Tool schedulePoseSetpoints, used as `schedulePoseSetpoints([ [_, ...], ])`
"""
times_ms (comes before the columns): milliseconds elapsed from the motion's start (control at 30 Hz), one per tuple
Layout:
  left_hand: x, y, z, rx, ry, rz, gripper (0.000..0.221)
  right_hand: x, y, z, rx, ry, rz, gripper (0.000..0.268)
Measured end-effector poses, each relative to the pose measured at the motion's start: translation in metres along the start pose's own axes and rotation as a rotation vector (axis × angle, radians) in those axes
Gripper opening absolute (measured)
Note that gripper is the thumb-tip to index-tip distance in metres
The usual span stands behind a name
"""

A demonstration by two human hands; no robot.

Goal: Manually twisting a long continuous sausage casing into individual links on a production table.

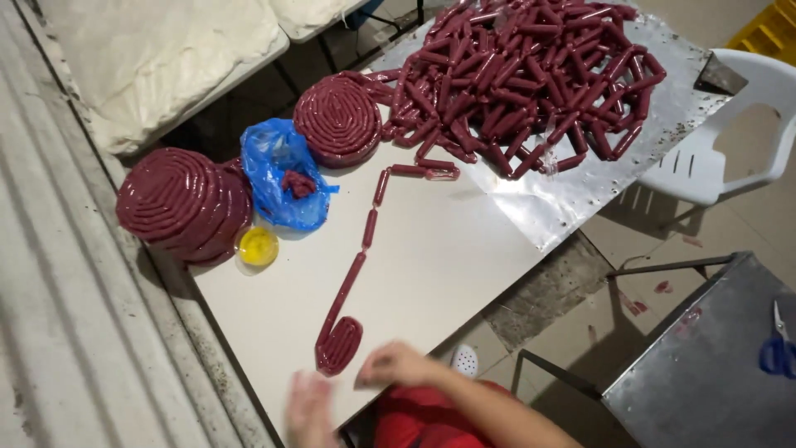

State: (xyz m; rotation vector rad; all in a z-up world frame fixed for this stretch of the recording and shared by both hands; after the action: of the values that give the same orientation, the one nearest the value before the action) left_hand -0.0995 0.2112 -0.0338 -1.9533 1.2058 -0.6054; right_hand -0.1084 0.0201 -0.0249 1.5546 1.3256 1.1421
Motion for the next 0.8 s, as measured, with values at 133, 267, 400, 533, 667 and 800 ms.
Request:
schedulePoseSetpoints([
  [133,0.051,-0.075,0.012,0.217,-0.048,0.623,0.038,-0.043,-0.077,0.031,-0.381,-0.193,-0.572,0.028],
  [267,0.195,-0.041,0.075,0.491,0.042,1.124,0.043,-0.234,0.005,-0.098,0.213,-0.843,0.039,0.043],
  [400,0.297,-0.052,0.074,0.964,0.029,1.499,0.024,-0.3,0.052,-0.312,0.743,-1.217,-0.335,0.047],
  [533,0.309,-0.082,0.032,0.88,0.168,1.484,0.022,-0.346,-0.032,-0.437,1.032,-1.157,-0.831,0.044],
  [667,0.299,-0.024,0.037,1.136,-0.033,1.364,0.027,-0.313,-0.108,-0.267,0.896,-0.766,-1.334,0.038],
  [800,0.213,0.044,-0.056,1.054,0.489,1.366,0.036,-0.158,-0.005,-0.061,-0.084,-0.504,-0.566,0.032],
])
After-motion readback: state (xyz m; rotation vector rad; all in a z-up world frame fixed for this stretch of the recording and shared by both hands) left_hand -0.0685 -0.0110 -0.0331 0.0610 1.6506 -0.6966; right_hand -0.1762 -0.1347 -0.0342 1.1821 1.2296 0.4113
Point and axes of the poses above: each hand's wrist, its own z-axis towards the middle knuckle, its own x-axis out of the palm, y = z × x, the point moved 9 cm from there along z, towards the middle knuckle, and after that the axes turned 15 degrees about -y, right-handed, at the moved point
